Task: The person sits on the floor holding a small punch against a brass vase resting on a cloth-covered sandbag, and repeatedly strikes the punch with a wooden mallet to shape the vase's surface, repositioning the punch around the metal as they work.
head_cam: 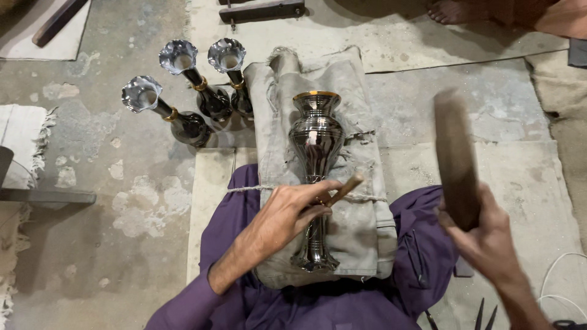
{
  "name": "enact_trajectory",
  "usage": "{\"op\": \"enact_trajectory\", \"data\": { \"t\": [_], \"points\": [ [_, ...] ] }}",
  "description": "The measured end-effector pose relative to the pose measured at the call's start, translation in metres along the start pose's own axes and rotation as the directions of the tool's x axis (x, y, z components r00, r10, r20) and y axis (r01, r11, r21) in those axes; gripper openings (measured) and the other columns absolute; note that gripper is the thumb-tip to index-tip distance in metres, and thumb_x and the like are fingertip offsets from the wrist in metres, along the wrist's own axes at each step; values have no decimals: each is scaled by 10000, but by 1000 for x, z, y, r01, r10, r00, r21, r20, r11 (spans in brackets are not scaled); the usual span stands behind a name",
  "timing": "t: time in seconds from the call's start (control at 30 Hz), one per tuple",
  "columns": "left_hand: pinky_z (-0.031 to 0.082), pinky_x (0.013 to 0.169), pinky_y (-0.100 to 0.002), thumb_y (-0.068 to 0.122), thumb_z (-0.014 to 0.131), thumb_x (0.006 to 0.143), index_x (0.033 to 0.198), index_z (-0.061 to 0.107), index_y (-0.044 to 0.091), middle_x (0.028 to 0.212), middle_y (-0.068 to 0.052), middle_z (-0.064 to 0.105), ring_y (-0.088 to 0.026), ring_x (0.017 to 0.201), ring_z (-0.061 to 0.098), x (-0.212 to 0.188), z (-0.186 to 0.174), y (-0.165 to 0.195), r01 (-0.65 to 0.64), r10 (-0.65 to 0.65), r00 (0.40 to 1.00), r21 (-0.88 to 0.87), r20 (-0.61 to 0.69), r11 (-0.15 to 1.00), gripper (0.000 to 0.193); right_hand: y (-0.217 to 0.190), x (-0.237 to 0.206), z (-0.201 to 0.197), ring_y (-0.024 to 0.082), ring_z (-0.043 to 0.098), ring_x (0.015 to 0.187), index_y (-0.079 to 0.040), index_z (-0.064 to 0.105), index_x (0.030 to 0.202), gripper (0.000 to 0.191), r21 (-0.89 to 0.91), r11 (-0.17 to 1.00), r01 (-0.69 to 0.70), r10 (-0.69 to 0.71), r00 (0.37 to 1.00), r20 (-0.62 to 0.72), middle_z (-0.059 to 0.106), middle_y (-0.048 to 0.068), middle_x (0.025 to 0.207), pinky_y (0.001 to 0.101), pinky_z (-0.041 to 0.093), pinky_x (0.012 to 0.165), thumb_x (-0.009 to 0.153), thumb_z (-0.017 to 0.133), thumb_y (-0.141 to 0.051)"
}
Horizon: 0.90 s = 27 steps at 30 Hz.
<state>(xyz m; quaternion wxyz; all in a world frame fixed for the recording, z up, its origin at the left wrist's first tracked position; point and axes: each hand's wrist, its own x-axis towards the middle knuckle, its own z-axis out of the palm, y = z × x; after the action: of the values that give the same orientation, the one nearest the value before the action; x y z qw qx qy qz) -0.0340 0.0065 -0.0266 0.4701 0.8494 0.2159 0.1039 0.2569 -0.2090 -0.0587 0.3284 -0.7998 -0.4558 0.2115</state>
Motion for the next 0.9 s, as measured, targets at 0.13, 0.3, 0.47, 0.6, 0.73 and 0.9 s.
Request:
{"op": "enact_trajectory", "data": {
  "t": [0.13,0.3,0.47,0.6,0.73,0.9],
  "points": [
    [657,808,-388,121,727,916,1378,604,72,1120,-149,784,-246,953,801,-5,7,-5,-70,67,987,-15,-144,997,481,-28,24,-25,149,727,756,-366,442,1527,599,-773,634,35,261,931,256,757,-63,1102,280,683,656,981,677,-294],
    [663,865,-419,110,716,947,1391,591,35,1109,-148,788,-242,1022,798,-15,14,-10,-30,8,976,-102,-216,994,467,-53,46,-34,209,745,817,-252,557,1479,714,-441,810,387,-352,922,162,749,87,1194,340,635,687,794,760,-267],
    [681,858,-394,115,742,906,1350,600,18,1113,-147,786,-239,1007,795,-20,23,-14,30,-88,941,-180,-326,983,477,-80,65,-40,154,747,782,-375,412,1557,708,-652,721,236,-49,955,291,747,21,1207,307,644,604,922,708,-273],
    [664,769,-343,136,764,886,1348,598,37,1084,-126,794,-214,959,811,-22,29,-18,98,-183,901,-225,-394,969,501,-107,76,-42,116,717,713,-463,334,1563,644,-786,556,271,124,908,401,724,-54,1205,274,610,559,1000,598,-295],
    [668,753,-340,148,786,865,1336,590,26,1096,-125,794,-206,963,810,-25,28,-21,91,-189,895,-251,-404,964,525,-122,81,-44,106,668,620,-367,372,1689,928,-621,708,337,-155,932,328,770,8,1144,247,520,469,834,691,-199],
    [665,774,-353,160,812,855,1325,615,25,1073,-128,802,-208,961,809,-23,19,-21,82,-137,934,-175,-329,981,528,-114,77,-46,76,634,566,-443,340,1606,733,-828,491,270,96,928,359,716,-62,1267,203,523,387,973,629,-212]
  ]
}}
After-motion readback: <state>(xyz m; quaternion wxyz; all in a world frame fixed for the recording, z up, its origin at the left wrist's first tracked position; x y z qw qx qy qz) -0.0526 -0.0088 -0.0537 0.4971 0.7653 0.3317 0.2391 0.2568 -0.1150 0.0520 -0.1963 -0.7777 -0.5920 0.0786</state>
